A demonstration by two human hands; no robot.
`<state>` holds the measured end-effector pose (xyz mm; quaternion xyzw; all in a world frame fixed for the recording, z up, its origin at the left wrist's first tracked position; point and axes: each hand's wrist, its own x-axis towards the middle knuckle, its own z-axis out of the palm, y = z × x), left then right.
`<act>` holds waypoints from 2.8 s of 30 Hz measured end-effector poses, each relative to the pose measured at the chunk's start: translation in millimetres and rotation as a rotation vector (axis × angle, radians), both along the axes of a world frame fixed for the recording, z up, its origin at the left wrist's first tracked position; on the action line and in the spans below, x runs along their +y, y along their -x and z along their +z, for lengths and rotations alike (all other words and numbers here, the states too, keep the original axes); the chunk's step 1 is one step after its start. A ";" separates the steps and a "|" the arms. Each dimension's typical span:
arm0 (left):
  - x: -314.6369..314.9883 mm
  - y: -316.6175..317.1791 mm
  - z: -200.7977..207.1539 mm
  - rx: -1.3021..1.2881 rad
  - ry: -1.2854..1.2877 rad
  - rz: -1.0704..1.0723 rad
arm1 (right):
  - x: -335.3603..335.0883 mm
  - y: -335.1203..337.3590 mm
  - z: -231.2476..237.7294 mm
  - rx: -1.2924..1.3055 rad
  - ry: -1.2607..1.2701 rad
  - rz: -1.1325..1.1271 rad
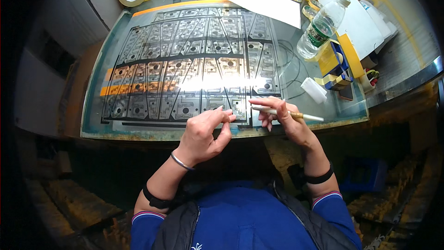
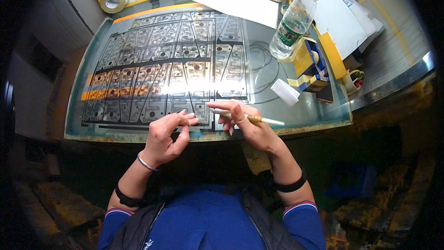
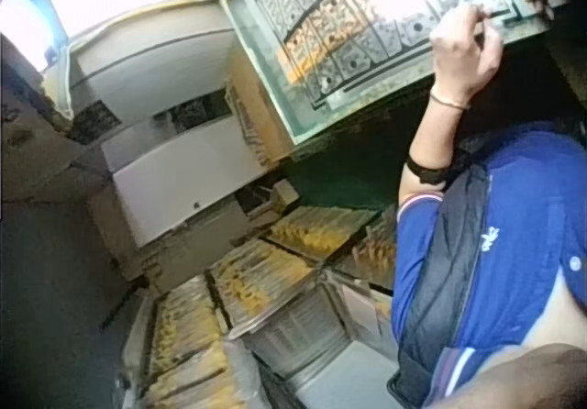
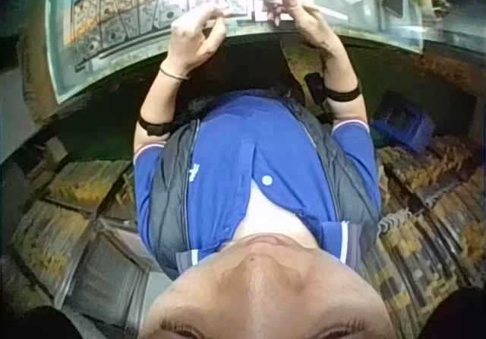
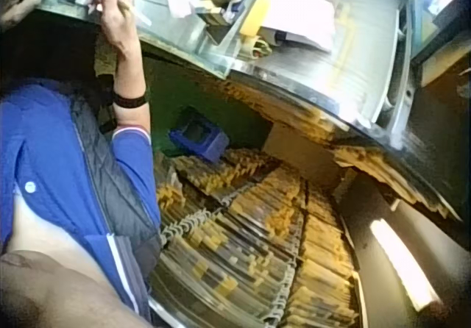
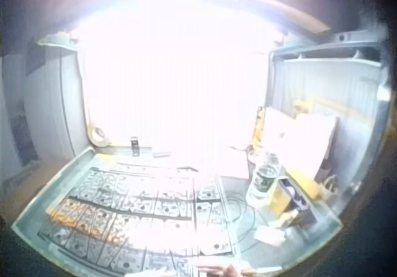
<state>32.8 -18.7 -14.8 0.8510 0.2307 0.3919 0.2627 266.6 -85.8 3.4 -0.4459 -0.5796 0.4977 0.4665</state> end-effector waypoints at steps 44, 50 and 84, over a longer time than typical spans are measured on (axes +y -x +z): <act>-2.1 -2.4 4.4 0.021 0.008 0.032 | 6.9 2.4 -5.4 -0.296 -0.032 -0.131; -3.0 -2.6 3.3 0.013 0.020 0.033 | 7.4 0.9 -5.5 -0.292 -0.008 -0.120; -10.8 -0.7 2.0 0.000 0.069 0.046 | 3.6 1.3 -6.3 -0.300 -0.079 -0.053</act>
